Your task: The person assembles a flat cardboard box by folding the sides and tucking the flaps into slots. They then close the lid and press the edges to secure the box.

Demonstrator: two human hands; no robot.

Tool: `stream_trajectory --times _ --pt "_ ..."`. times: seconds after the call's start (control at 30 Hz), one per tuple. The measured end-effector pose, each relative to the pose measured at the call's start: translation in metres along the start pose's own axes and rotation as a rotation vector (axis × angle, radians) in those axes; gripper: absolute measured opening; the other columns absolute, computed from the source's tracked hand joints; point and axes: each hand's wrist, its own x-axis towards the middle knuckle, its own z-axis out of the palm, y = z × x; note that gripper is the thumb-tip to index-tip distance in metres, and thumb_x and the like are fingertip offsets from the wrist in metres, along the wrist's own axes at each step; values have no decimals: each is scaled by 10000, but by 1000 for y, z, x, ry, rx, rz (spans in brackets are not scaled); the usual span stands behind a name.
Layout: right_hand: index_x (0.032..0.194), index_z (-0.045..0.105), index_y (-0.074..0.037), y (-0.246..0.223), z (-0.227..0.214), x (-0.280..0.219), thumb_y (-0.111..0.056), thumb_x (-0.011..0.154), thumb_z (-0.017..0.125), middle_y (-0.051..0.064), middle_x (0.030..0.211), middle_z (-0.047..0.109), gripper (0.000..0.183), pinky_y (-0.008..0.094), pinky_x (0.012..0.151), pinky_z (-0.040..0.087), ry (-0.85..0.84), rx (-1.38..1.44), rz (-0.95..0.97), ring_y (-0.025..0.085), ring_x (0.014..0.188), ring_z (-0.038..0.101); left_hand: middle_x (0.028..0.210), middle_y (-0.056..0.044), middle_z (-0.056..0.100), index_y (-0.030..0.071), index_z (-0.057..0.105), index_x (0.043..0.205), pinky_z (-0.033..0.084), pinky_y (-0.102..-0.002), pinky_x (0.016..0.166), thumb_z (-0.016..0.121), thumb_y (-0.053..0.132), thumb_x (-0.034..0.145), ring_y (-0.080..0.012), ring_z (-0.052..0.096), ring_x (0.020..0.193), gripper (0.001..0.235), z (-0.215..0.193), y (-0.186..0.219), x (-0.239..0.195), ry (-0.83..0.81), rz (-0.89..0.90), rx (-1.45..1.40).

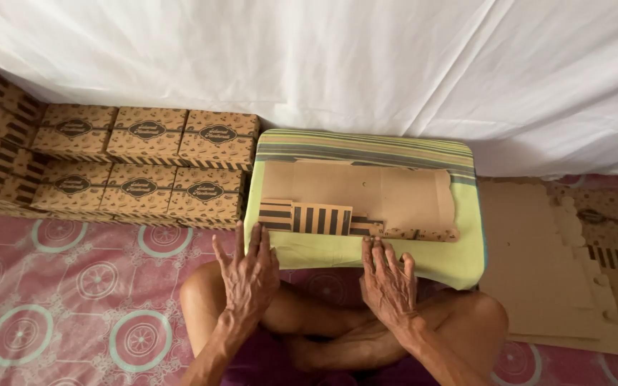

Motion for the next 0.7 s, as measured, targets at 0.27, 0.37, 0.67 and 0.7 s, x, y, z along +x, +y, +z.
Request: stream_trajectory --times 0.27,0.37,0.67,0.7 --pt "1419 531 5 -2 -10 13 -175 814 659 136 1248 585 645 435 934 397 37 9 12 241 1101 560 1265 -170 698 9 618 1288 328 -622 1118 653 176 912 -360 588 1264 413 -10 -22 80 202 -13 -132" --pt "1404 550 -15 2 3 8 -200 817 673 123 1189 583 628 468 951 385 8 64 24 263 1119 550 1335 -209 643 -11 570 1331 345 -614 1120 654 158 923 -377 551 1303 450 1 -22 111 254 62 -163" --pt "893 713 -76 30 -19 50 -259 865 701 125 1283 572 186 566 1010 379 197 267 -49 340 1329 496 1002 -119 760 115 675 1262 298 -577 1156 570 277 1000 -287 696 1126 326 80 -33 126 287 247 -89" --pt "813 699 -85 31 -18 54 -226 859 714 120 1292 578 149 564 1022 384 212 292 -51 339 1325 505 943 -107 767 115 677 1241 319 -566 1143 548 286 1017 -272 718 1073 311 80 -33 119 275 243 -99"
